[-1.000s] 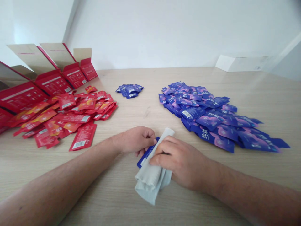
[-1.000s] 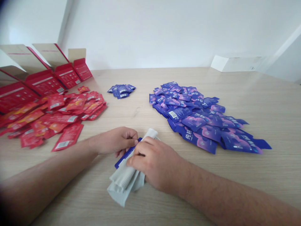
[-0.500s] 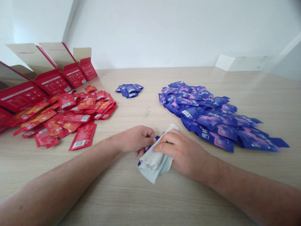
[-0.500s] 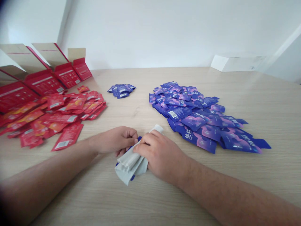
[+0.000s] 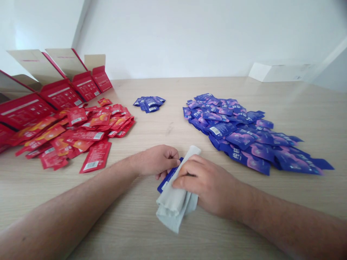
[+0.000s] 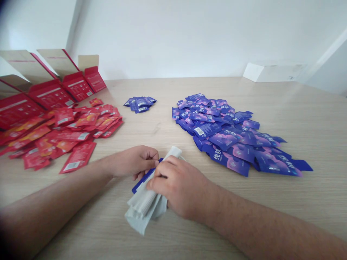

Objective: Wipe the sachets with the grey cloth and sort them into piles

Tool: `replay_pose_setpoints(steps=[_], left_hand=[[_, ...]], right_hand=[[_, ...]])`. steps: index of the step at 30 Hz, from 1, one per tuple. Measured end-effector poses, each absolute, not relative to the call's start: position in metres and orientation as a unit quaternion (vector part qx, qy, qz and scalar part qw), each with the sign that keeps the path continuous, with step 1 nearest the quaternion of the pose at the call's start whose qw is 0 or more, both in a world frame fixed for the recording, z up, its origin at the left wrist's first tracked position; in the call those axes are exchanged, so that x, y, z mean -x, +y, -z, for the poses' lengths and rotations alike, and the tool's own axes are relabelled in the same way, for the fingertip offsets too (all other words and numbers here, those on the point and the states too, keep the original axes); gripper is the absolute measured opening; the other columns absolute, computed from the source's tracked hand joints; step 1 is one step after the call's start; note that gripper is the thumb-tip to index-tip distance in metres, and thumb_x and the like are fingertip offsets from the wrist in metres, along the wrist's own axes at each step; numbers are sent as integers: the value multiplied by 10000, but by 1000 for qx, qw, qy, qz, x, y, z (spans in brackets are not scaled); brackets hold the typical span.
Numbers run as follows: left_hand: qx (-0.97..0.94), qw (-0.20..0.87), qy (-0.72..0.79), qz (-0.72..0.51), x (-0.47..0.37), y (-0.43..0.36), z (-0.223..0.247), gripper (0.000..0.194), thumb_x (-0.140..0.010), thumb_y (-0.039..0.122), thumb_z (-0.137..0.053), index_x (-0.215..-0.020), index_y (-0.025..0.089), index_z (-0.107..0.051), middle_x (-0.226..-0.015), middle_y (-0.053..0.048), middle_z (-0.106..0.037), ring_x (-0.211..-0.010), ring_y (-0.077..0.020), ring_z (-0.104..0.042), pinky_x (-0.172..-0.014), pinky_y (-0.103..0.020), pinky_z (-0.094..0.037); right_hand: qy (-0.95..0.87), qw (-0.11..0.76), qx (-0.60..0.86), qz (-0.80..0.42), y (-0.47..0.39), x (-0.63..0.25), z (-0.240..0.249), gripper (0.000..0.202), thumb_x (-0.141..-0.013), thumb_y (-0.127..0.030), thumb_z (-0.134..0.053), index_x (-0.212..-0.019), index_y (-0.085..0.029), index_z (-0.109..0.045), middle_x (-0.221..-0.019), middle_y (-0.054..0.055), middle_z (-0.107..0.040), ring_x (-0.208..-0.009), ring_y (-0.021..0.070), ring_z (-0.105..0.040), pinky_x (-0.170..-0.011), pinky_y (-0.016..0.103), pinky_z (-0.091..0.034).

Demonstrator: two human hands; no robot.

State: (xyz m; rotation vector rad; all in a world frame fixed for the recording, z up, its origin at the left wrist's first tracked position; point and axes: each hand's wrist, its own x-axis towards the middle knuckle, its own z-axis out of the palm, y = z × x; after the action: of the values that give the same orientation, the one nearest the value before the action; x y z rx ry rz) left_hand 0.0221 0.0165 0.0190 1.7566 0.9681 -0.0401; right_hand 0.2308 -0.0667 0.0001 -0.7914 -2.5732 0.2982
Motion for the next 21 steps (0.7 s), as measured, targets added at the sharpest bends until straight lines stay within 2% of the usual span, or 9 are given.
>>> replay_pose_setpoints(steps=[3,8,14,18,21], left_hand=[[-739,539,404,15,-22,17,-19,203,-938,371,-516,-873,186,-569,-570,58,-569,-441,-102,-586,-391,-179,-458],[-744,528,409,14,-23,17,-18,188,-931,356,-512,-870,187,-568,-601,52,-587,-455,-107,-594,-383,-184,-455],[-745,534,399,15,-22,17,-18,192,-931,360,-518,-846,194,-562,-568,67,-558,-438,-100,-576,-390,-182,-454],[-738,538,408,12,-22,18,-16,187,-934,363,-517,-863,196,-560,-608,57,-589,-441,-101,-583,-376,-185,-451],[-738,538,406,17,-22,18,-17,187,-933,364,-524,-869,193,-567,-621,49,-601,-464,-104,-600,-382,-178,-455]], right_hand=[[-937,205,265,-101,-68,-230,0,188,-996,-238,-564,-1119,-211,-703,-1040,75,-651,-1007,230,-545,-914,393,-478],[-914,223,327,-91,-65,-232,-1,175,-955,-190,-618,-1107,-185,-706,-1036,86,-651,-1018,241,-541,-911,397,-483],[-937,217,254,-100,-67,-231,0,191,-997,-241,-569,-1123,-220,-711,-1043,72,-663,-1010,227,-559,-924,392,-480],[-915,222,322,-96,-59,-237,1,193,-962,-200,-616,-1132,-194,-707,-1051,84,-659,-1028,241,-560,-923,394,-483],[-921,221,304,-104,-58,-237,1,199,-944,-182,-630,-1126,-190,-709,-1057,83,-657,-1028,240,-560,-929,391,-482]])
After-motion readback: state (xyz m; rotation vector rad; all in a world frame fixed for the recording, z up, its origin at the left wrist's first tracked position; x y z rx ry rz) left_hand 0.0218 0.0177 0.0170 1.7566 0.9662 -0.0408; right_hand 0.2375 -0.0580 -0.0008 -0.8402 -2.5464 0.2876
